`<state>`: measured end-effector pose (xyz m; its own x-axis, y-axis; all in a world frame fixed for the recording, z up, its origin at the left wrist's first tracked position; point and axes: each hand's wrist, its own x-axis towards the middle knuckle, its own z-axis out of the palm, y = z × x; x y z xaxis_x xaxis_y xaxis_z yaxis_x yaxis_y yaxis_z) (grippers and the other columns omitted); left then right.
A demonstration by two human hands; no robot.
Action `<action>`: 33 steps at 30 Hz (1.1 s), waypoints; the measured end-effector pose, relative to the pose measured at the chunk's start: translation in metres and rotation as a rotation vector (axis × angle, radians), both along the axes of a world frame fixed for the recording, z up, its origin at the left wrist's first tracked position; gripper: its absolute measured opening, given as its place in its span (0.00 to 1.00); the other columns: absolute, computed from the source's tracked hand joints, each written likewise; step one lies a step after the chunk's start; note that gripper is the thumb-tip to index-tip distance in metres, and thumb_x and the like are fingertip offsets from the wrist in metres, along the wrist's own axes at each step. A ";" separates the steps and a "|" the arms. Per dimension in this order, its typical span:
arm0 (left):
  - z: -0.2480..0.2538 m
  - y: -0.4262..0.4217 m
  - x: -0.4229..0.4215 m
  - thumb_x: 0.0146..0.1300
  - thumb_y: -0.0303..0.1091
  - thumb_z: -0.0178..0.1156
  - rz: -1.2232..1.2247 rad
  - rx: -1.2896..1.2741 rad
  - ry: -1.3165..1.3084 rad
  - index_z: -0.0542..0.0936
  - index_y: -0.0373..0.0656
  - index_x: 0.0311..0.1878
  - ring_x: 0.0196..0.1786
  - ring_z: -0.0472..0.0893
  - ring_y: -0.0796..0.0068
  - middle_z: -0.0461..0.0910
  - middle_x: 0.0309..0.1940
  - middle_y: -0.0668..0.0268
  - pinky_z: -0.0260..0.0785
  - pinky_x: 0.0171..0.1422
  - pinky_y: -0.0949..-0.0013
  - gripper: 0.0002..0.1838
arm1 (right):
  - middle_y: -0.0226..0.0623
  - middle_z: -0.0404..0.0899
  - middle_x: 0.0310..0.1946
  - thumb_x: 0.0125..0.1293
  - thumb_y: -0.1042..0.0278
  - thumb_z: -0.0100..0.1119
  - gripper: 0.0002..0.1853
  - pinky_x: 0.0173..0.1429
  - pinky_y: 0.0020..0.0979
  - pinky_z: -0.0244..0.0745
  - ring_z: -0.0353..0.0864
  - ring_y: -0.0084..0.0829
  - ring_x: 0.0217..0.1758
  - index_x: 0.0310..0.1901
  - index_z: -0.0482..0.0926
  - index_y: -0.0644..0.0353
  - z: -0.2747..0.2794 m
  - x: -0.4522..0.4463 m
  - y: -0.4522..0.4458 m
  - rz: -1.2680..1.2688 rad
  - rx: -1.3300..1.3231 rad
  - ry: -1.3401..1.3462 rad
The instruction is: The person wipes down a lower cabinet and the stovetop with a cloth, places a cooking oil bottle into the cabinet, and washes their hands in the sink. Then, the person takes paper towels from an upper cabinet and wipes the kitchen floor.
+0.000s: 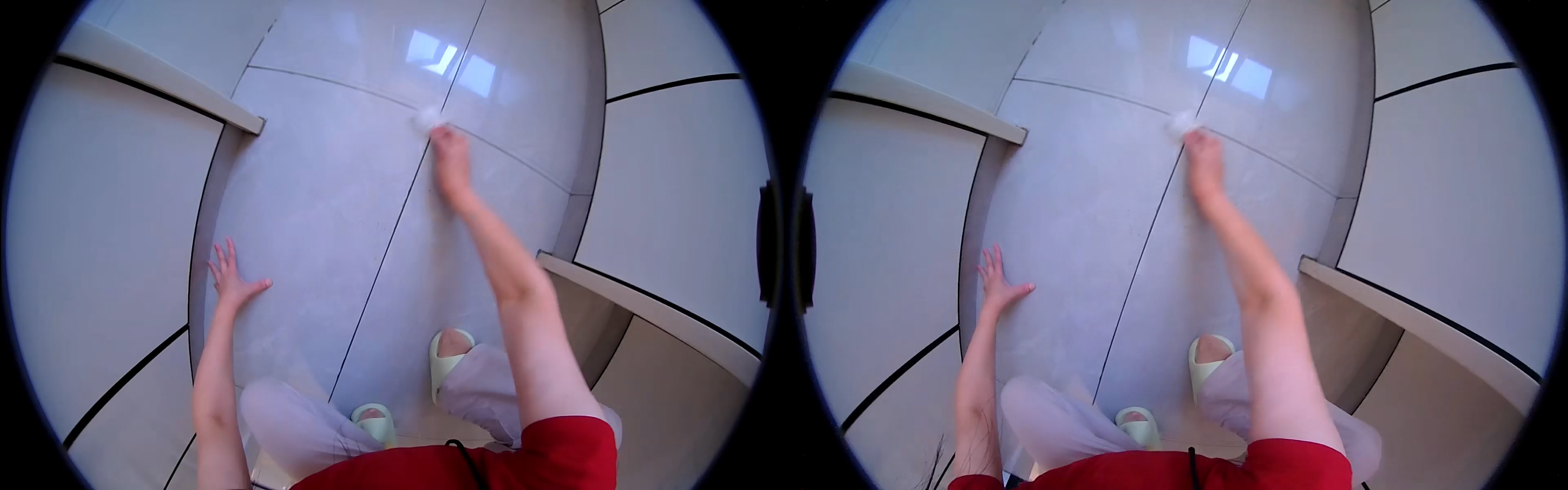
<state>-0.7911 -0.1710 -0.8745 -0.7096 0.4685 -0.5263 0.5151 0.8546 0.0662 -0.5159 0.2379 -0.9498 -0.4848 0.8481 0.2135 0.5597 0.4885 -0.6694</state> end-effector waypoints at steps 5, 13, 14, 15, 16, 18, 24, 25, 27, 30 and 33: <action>-0.010 -0.014 -0.006 0.25 0.57 0.77 -0.029 0.051 0.008 0.37 0.67 0.73 0.73 0.33 0.37 0.32 0.75 0.62 0.47 0.65 0.31 0.73 | 0.41 0.75 0.46 0.61 0.75 0.55 0.11 0.55 0.33 0.70 0.73 0.40 0.50 0.45 0.79 0.56 0.044 0.009 -0.091 0.229 -0.061 0.024; -0.013 -0.012 -0.004 0.25 0.58 0.77 -0.012 0.024 0.010 0.37 0.69 0.73 0.73 0.33 0.37 0.32 0.75 0.62 0.48 0.65 0.30 0.73 | 0.42 0.75 0.39 0.64 0.65 0.53 0.13 0.44 0.32 0.70 0.75 0.37 0.39 0.35 0.79 0.68 0.039 0.101 -0.081 -0.584 -0.269 0.271; -0.012 -0.013 -0.003 0.25 0.58 0.77 -0.020 0.017 0.005 0.37 0.69 0.73 0.73 0.33 0.37 0.32 0.75 0.62 0.48 0.65 0.30 0.73 | 0.44 0.74 0.41 0.64 0.58 0.53 0.17 0.48 0.32 0.68 0.73 0.37 0.43 0.38 0.78 0.67 0.030 0.082 -0.100 -0.490 -0.242 0.240; -0.010 -0.010 -0.003 0.25 0.58 0.77 -0.023 -0.013 0.009 0.36 0.69 0.73 0.73 0.33 0.37 0.32 0.75 0.63 0.48 0.65 0.31 0.73 | 0.46 0.73 0.43 0.65 0.55 0.52 0.19 0.54 0.34 0.65 0.71 0.39 0.47 0.43 0.76 0.67 0.016 0.061 -0.117 -0.494 -0.239 0.202; -0.009 -0.006 -0.003 0.26 0.58 0.77 -0.024 -0.034 0.014 0.36 0.69 0.72 0.73 0.33 0.37 0.32 0.75 0.63 0.49 0.66 0.32 0.73 | 0.48 0.72 0.45 0.65 0.52 0.50 0.23 0.60 0.35 0.61 0.69 0.42 0.52 0.47 0.74 0.68 0.008 0.046 -0.132 -0.336 -0.301 0.195; -0.011 -0.008 -0.003 0.26 0.59 0.76 -0.042 -0.018 0.020 0.35 0.69 0.72 0.73 0.34 0.37 0.32 0.75 0.63 0.49 0.66 0.33 0.73 | 0.46 0.73 0.44 0.64 0.62 0.53 0.14 0.56 0.36 0.67 0.71 0.42 0.52 0.46 0.77 0.61 0.015 0.016 -0.155 -0.138 -0.240 0.122; -0.027 -0.022 -0.012 0.26 0.60 0.76 -0.091 0.023 0.033 0.35 0.67 0.73 0.73 0.34 0.37 0.31 0.75 0.61 0.48 0.69 0.38 0.73 | 0.43 0.77 0.36 0.65 0.68 0.52 0.11 0.46 0.34 0.71 0.76 0.40 0.42 0.43 0.78 0.65 0.068 0.144 -0.146 -0.563 0.154 -0.051; -0.028 -0.022 -0.013 0.26 0.60 0.76 -0.091 0.057 0.039 0.35 0.66 0.73 0.73 0.34 0.37 0.31 0.74 0.60 0.46 0.71 0.39 0.73 | 0.38 0.76 0.32 0.66 0.66 0.52 0.11 0.43 0.32 0.69 0.74 0.34 0.38 0.39 0.77 0.66 0.058 0.188 -0.144 -0.674 0.176 -0.105; -0.034 -0.026 -0.016 0.26 0.60 0.75 -0.109 0.067 0.057 0.35 0.66 0.73 0.73 0.34 0.37 0.31 0.74 0.58 0.43 0.72 0.41 0.73 | 0.35 0.73 0.30 0.66 0.65 0.52 0.11 0.42 0.30 0.67 0.71 0.31 0.36 0.36 0.76 0.66 0.020 0.204 -0.169 -0.814 0.082 -0.010; -0.029 -0.022 -0.013 0.27 0.61 0.75 -0.117 0.057 0.050 0.35 0.64 0.73 0.73 0.34 0.37 0.32 0.74 0.56 0.39 0.73 0.43 0.73 | 0.28 0.68 0.27 0.67 0.63 0.52 0.13 0.41 0.28 0.64 0.64 0.24 0.34 0.31 0.73 0.65 0.023 0.131 -0.186 -1.055 -0.331 0.460; -0.032 -0.022 -0.017 0.27 0.61 0.75 -0.139 0.080 0.061 0.35 0.63 0.73 0.73 0.34 0.37 0.33 0.74 0.54 0.38 0.74 0.44 0.72 | 0.34 0.70 0.31 0.66 0.64 0.53 0.11 0.45 0.30 0.66 0.68 0.29 0.37 0.33 0.74 0.66 0.020 0.044 -0.206 -0.806 -0.532 0.512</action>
